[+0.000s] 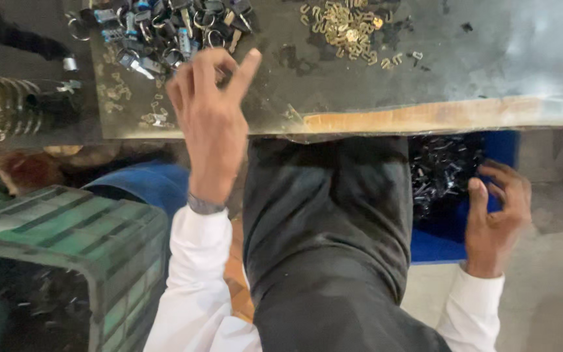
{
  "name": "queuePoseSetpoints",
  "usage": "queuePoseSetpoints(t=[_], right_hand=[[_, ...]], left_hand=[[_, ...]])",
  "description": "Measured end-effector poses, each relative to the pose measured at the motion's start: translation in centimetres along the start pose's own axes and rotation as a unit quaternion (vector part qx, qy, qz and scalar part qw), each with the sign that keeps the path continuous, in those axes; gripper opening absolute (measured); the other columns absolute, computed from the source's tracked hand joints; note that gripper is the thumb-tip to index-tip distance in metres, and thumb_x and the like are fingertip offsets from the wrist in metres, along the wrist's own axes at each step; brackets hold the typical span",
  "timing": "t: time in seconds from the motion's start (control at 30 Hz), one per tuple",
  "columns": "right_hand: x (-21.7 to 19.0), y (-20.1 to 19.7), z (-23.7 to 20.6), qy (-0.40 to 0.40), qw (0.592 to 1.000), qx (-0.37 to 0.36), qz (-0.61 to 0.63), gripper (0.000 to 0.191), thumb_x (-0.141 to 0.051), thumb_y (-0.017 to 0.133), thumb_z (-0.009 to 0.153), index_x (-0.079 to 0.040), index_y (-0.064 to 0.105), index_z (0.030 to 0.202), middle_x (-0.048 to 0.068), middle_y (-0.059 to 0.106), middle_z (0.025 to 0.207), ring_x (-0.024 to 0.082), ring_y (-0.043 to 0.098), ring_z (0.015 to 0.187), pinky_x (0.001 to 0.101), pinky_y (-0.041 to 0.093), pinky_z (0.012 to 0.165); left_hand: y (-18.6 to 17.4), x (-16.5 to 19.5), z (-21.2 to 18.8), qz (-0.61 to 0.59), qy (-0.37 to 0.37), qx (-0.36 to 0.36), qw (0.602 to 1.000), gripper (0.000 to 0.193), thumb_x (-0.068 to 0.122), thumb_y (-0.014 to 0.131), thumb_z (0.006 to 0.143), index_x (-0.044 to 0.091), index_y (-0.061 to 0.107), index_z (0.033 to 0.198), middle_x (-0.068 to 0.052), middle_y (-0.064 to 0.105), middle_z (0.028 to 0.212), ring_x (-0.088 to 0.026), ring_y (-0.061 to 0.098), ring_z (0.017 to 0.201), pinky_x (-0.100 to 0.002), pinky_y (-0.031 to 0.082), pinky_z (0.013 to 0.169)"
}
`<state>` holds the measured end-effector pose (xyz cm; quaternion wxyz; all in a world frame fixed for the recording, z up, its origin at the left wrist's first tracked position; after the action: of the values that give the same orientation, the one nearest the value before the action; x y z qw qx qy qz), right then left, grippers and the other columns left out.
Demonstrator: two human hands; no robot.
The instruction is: The person sits at a workbench assembling padlock components. They pick up a padlock body, insert and press a locking cylinder into it by hand, test the fit, and place the finished padlock on the table with other completed units, repeating the cycle.
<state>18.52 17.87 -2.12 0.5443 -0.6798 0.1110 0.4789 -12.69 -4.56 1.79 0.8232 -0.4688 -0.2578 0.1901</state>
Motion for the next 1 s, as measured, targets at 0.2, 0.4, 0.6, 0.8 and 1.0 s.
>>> queuePoseSetpoints(t=[0.2,0.4,0.6,0.8,1.0], right_hand=[[-6.9,4.6,-0.9,-0.161,0.98,-0.085,0.077,0.014,-0.005,0.07,0.102,-0.004,0.067,0.116,0.013,0.071,0.122,0.028,0.068,0.116,0.0348,0.054,0.1],[-10.1,8.5,-0.8,-0.167,0.949,-0.185,0.191,0.021,-0.012,0.065,0.103,-0.001,0.062,0.12,0.011,0.065,0.109,0.023,0.063,0.099,0.0337,0.052,0.089],[-8.5,11.1,-2.2,0.077,0.848,-0.325,0.412,0.016,-0.016,0.053,0.109,-0.002,0.061,0.105,0.001,0.052,0.075,0.008,0.047,0.065,0.0251,0.043,0.059],[-4.6,10.3,-3.7,0.084,0.881,-0.28,0.372,0.017,-0.016,0.054,0.105,-0.001,0.06,0.101,0.0,0.051,0.077,0.006,0.046,0.066,0.0232,0.039,0.06],[-3.4,10.5,-3.4,0.136,0.825,-0.296,0.462,0.034,-0.03,0.044,0.106,0.001,0.057,0.106,0.001,0.047,0.08,0.008,0.042,0.07,0.025,0.038,0.063]], left_hand=[[-0.8,0.2,0.6,-0.069,-0.048,0.038,0.996,0.025,-0.003,0.074,0.093,0.013,0.074,0.112,-0.004,0.056,0.109,-0.025,0.056,0.107,-0.04,0.041,0.099],[-2.5,6.1,-1.1,-0.407,-0.067,-0.03,0.911,0.026,0.002,0.078,0.094,0.013,0.07,0.116,-0.004,0.065,0.113,-0.013,0.063,0.103,-0.026,0.054,0.084],[0.5,6.8,2.3,-0.2,0.002,-0.046,0.979,0.042,0.022,0.082,0.1,0.021,0.067,0.139,-0.001,0.059,0.112,-0.018,0.058,0.102,-0.033,0.039,0.097],[5.3,5.5,3.5,-0.063,0.081,-0.045,0.994,0.055,0.049,0.079,0.091,0.021,0.057,0.133,-0.004,0.052,0.12,-0.026,0.052,0.116,-0.044,0.032,0.105],[4.7,3.8,1.1,-0.182,-0.032,-0.06,0.981,0.068,0.05,0.076,0.096,0.008,0.052,0.144,-0.003,0.059,0.124,-0.021,0.056,0.115,-0.041,0.037,0.107]])
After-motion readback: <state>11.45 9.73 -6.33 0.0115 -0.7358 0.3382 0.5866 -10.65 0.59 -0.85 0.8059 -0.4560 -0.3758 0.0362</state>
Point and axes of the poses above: each hand's wrist, its own z-axis towards the middle knuckle, its own y-axis out of the palm, x = y × z, the point moved 2 cm from there along z, towards the middle knuckle
